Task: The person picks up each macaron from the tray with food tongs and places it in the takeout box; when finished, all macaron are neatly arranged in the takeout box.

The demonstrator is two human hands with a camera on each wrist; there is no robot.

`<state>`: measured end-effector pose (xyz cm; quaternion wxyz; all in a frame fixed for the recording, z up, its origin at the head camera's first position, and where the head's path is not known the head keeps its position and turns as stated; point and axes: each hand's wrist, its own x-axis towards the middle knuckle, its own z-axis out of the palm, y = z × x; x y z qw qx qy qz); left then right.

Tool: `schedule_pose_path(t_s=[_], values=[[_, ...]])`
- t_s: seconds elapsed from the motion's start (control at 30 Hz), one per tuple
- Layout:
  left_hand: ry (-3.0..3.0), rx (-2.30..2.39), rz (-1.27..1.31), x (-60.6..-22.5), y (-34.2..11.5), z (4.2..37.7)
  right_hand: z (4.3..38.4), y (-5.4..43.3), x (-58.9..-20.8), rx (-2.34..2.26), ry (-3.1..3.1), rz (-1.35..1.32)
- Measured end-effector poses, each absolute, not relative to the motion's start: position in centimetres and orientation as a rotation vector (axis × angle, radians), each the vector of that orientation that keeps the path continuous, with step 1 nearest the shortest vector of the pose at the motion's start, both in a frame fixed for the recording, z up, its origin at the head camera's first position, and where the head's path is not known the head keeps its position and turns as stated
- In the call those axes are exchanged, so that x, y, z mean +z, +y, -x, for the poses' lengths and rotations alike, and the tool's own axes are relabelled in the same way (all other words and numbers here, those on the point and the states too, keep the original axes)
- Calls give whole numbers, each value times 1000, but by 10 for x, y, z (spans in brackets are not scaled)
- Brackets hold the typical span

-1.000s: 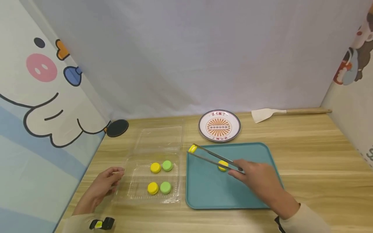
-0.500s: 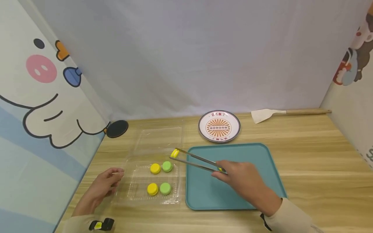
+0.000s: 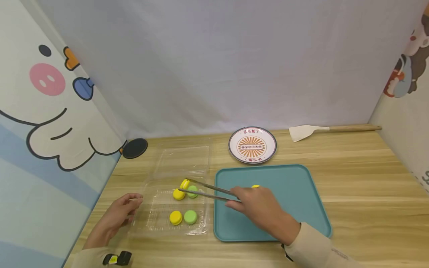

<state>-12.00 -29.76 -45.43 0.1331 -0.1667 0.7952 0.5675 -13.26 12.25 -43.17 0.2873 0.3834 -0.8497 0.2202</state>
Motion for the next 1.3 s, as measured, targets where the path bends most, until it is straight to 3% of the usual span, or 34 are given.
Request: schedule_pose_path(t_s=[1.3], values=[[2274, 1665, 505, -458, -299, 122, 152, 48, -429, 474, -2519, -1206]])
